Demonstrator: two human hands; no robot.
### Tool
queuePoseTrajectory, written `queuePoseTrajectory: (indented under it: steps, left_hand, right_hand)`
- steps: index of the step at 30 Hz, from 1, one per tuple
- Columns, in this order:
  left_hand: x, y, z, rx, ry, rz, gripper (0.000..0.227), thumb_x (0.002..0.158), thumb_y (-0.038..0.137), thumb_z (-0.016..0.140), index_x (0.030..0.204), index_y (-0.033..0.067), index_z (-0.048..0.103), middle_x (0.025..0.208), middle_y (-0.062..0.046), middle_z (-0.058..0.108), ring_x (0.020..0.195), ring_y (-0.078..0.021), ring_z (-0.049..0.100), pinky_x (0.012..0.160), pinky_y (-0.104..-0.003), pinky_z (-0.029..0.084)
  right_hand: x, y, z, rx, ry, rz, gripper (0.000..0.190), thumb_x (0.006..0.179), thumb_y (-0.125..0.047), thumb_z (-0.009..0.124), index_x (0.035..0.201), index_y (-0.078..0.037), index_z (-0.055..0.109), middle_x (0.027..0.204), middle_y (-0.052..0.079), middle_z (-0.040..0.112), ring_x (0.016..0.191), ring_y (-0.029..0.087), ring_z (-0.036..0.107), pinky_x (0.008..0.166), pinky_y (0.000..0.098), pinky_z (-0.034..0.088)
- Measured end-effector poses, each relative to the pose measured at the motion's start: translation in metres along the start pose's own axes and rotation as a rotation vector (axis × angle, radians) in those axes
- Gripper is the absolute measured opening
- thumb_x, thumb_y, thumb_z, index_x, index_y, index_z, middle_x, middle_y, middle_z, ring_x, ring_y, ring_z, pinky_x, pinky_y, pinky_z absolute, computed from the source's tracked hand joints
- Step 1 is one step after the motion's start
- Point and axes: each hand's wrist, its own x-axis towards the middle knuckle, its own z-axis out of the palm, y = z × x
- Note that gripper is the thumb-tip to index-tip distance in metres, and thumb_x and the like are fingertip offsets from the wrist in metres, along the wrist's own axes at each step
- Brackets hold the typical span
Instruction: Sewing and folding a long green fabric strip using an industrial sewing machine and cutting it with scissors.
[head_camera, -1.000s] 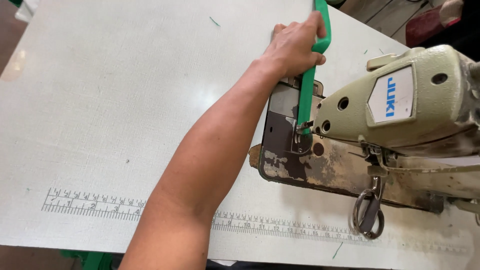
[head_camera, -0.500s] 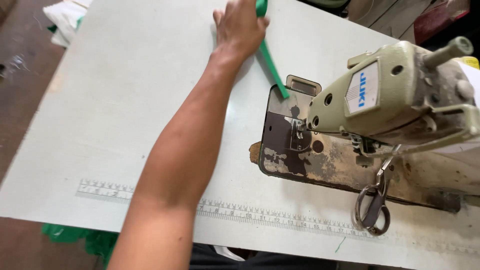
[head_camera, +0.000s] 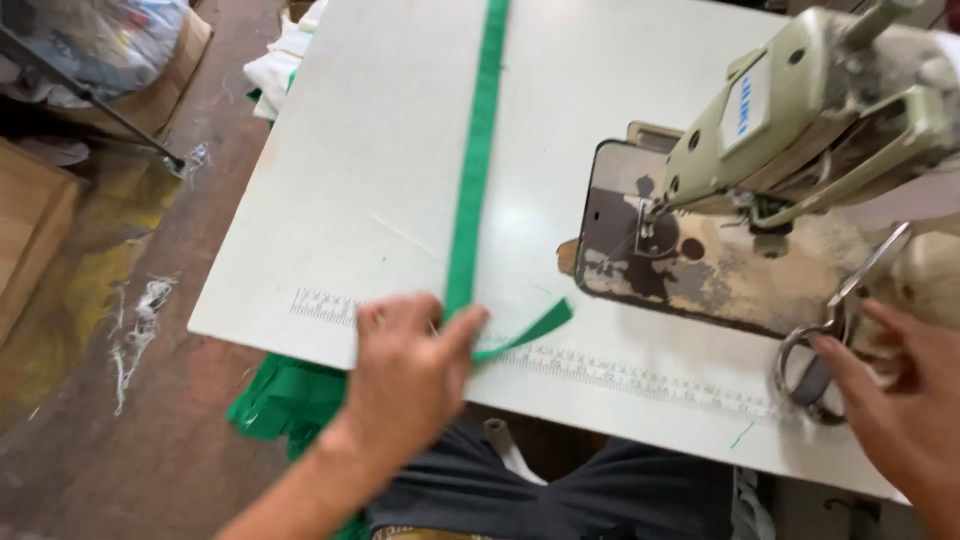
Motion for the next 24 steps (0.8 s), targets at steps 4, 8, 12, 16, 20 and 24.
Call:
queuePoseTrajectory:
  steps: [4, 8, 12, 16, 20, 24]
  left_hand:
    - [-0.043, 0.060, -0.001, 0.058, 0.053, -0.195, 0.030, 0.104, 0.048, 0.070, 0.119, 0.0232, 0.076, 0.105, -0.010, 0.054, 0.099, -0.0334, 0.053, 0.083, -0.052, 0.039]
    - [-0.054, 0.058, 0.017, 0.190, 0.090, -0.273, 0.047, 0.102, 0.062, 0.073, 0.141, 0.0362, 0.069, 0.168, -0.017, 0.031, 0.159, -0.0507, 0.024, 0.113, -0.073, 0.037]
    - [-0.043, 0.055, 0.016, 0.014, 0.058, 0.098, 0.027, 0.110, 0.014, 0.065, 0.136, 0.0131, 0.072, 0.147, -0.010, 0.067, 0.143, -0.0402, 0.058, 0.116, -0.061, 0.039]
    - [-0.037, 0.048, 0.013, -0.161, 0.002, 0.141, 0.030, 0.107, 0.002, 0.063, 0.135, 0.0059, 0.074, 0.135, -0.011, 0.071, 0.134, -0.0332, 0.063, 0.113, -0.054, 0.041]
    - [-0.033, 0.052, 0.013, -0.221, 0.007, 0.091, 0.030, 0.111, 0.031, 0.068, 0.129, 0.0095, 0.077, 0.129, -0.008, 0.075, 0.131, -0.0328, 0.066, 0.112, -0.052, 0.041]
    - [-0.031, 0.054, 0.021, -0.212, 0.087, 0.015, 0.025, 0.105, 0.022, 0.077, 0.129, 0.0136, 0.077, 0.116, -0.003, 0.074, 0.124, -0.0291, 0.068, 0.099, -0.049, 0.042]
  right_hand:
    - [-0.014, -0.033, 0.012, 0.091, -0.168, 0.255, 0.084, 0.107, -0.065, 0.074, 0.157, 0.001, 0.068, 0.139, 0.037, 0.072, 0.126, 0.057, 0.066, 0.098, 0.0632, 0.055]
    - [-0.021, -0.010, 0.010, 0.421, -0.227, 0.330, 0.040, 0.110, -0.019, 0.083, 0.134, 0.012, 0.076, 0.103, 0.028, 0.077, 0.086, 0.038, 0.071, 0.057, 0.0527, 0.064]
    - [-0.040, 0.075, 0.046, 0.462, -0.295, 0.430, 0.031, 0.092, -0.012, 0.089, 0.103, 0.005, 0.065, 0.083, 0.021, 0.065, 0.068, 0.034, 0.060, 0.057, 0.0491, 0.047]
    - [-0.065, 0.160, 0.100, 0.488, -0.252, 0.378, 0.039, 0.084, -0.001, 0.099, 0.106, 0.011, 0.070, 0.086, 0.024, 0.068, 0.078, 0.034, 0.065, 0.069, 0.0447, 0.052]
    - [-0.084, 0.086, 0.038, 0.425, -0.163, 0.328, 0.070, 0.085, -0.012, 0.096, 0.145, 0.010, 0.069, 0.101, 0.028, 0.064, 0.090, 0.039, 0.064, 0.079, 0.0487, 0.054]
    - [-0.125, 0.090, 0.052, 0.530, -0.130, 0.520, 0.070, 0.082, -0.015, 0.099, 0.137, 0.013, 0.065, 0.107, 0.031, 0.071, 0.089, 0.039, 0.066, 0.076, 0.0467, 0.053]
